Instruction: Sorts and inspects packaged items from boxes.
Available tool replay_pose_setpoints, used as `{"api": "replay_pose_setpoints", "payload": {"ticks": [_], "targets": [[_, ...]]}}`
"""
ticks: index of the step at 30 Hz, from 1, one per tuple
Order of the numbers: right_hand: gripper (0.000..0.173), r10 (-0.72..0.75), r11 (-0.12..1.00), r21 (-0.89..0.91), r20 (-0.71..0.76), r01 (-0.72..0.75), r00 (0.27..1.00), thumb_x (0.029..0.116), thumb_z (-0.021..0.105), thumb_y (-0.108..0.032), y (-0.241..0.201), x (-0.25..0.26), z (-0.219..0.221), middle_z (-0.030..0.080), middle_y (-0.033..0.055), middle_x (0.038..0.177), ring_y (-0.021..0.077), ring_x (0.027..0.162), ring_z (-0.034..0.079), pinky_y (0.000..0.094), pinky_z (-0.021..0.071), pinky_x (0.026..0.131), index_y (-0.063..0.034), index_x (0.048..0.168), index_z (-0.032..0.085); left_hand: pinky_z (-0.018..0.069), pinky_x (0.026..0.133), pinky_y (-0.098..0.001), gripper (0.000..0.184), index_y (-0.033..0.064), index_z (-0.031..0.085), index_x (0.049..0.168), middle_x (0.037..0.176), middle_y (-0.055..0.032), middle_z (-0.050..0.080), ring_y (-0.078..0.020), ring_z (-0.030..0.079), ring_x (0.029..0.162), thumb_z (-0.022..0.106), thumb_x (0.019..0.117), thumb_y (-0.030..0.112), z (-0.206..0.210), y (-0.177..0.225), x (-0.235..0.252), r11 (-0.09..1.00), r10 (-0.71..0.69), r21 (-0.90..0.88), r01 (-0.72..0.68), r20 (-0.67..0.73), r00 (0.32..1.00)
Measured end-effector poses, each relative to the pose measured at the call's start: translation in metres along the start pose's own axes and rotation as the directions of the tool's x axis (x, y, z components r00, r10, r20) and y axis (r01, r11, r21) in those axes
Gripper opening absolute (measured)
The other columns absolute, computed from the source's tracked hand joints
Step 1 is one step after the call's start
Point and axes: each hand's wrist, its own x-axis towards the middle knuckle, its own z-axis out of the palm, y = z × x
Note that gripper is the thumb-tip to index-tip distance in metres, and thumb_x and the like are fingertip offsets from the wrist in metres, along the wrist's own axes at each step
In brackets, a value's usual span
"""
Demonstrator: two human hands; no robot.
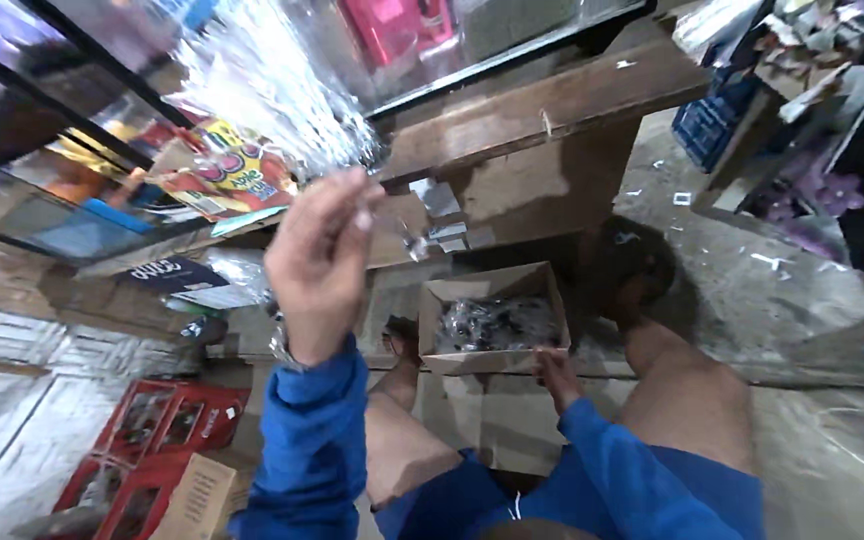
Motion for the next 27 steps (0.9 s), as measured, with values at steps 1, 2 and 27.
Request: {"api": "replay_pose_setpoints", "payload": {"ticks": [1,2,27], "targets": [[0.039,0.018,1.0,-0.003,0.008,-0.018,1.0,0.109,0.051,-0.031,0.0,0.001,0.0,0.066,0.019,0.12,0.029,0.092,0.069,0.0483,0.0585,0.079,-0.0034,0.135,0.059,0.0602,0.097,-0.0363,0.037,0.001,0.059,0.138,0.136,-0.0116,0.063,-0.0213,0.068,0.115,0.06,0.1018,0.007,-0.007,-0.006,0.019,0.996,-0.006,0.095,0.006,-0.005,1.0],[0.04,0.029,0.999,-0.016,0.016,-0.029,0.999,0.1091,0.051,-0.033,-0.001,0.001,0.001,0.066,0.0194,0.121,0.0302,0.094,0.069,0.0497,0.0586,0.08,-0.0033,0.136,0.058,0.06,0.095,-0.0352,0.035,0.0003,0.061,0.136,0.132,-0.0116,0.066,-0.0187,0.068,0.112,0.06,0.1017,0.008,-0.01,-0.016,0.039,0.987,-0.01,0.157,0.013,-0.024,1.0],[0.033,0.099,0.988,-0.125,0.079,-0.088,0.992,0.1088,0.052,-0.03,0.001,0.007,0.006,0.067,0.0168,0.115,0.027,0.089,0.068,0.0462,0.0577,0.077,-0.0061,0.129,0.063,0.0241,0.116,-0.062,0.027,0.0288,0.078,0.117,0.154,-0.0077,0.049,-0.0408,0.033,0.144,0.067,0.0951,0.04,-0.004,-0.097,0.059,0.592,0.092,0.803,-0.071,0.019,0.996]]}}
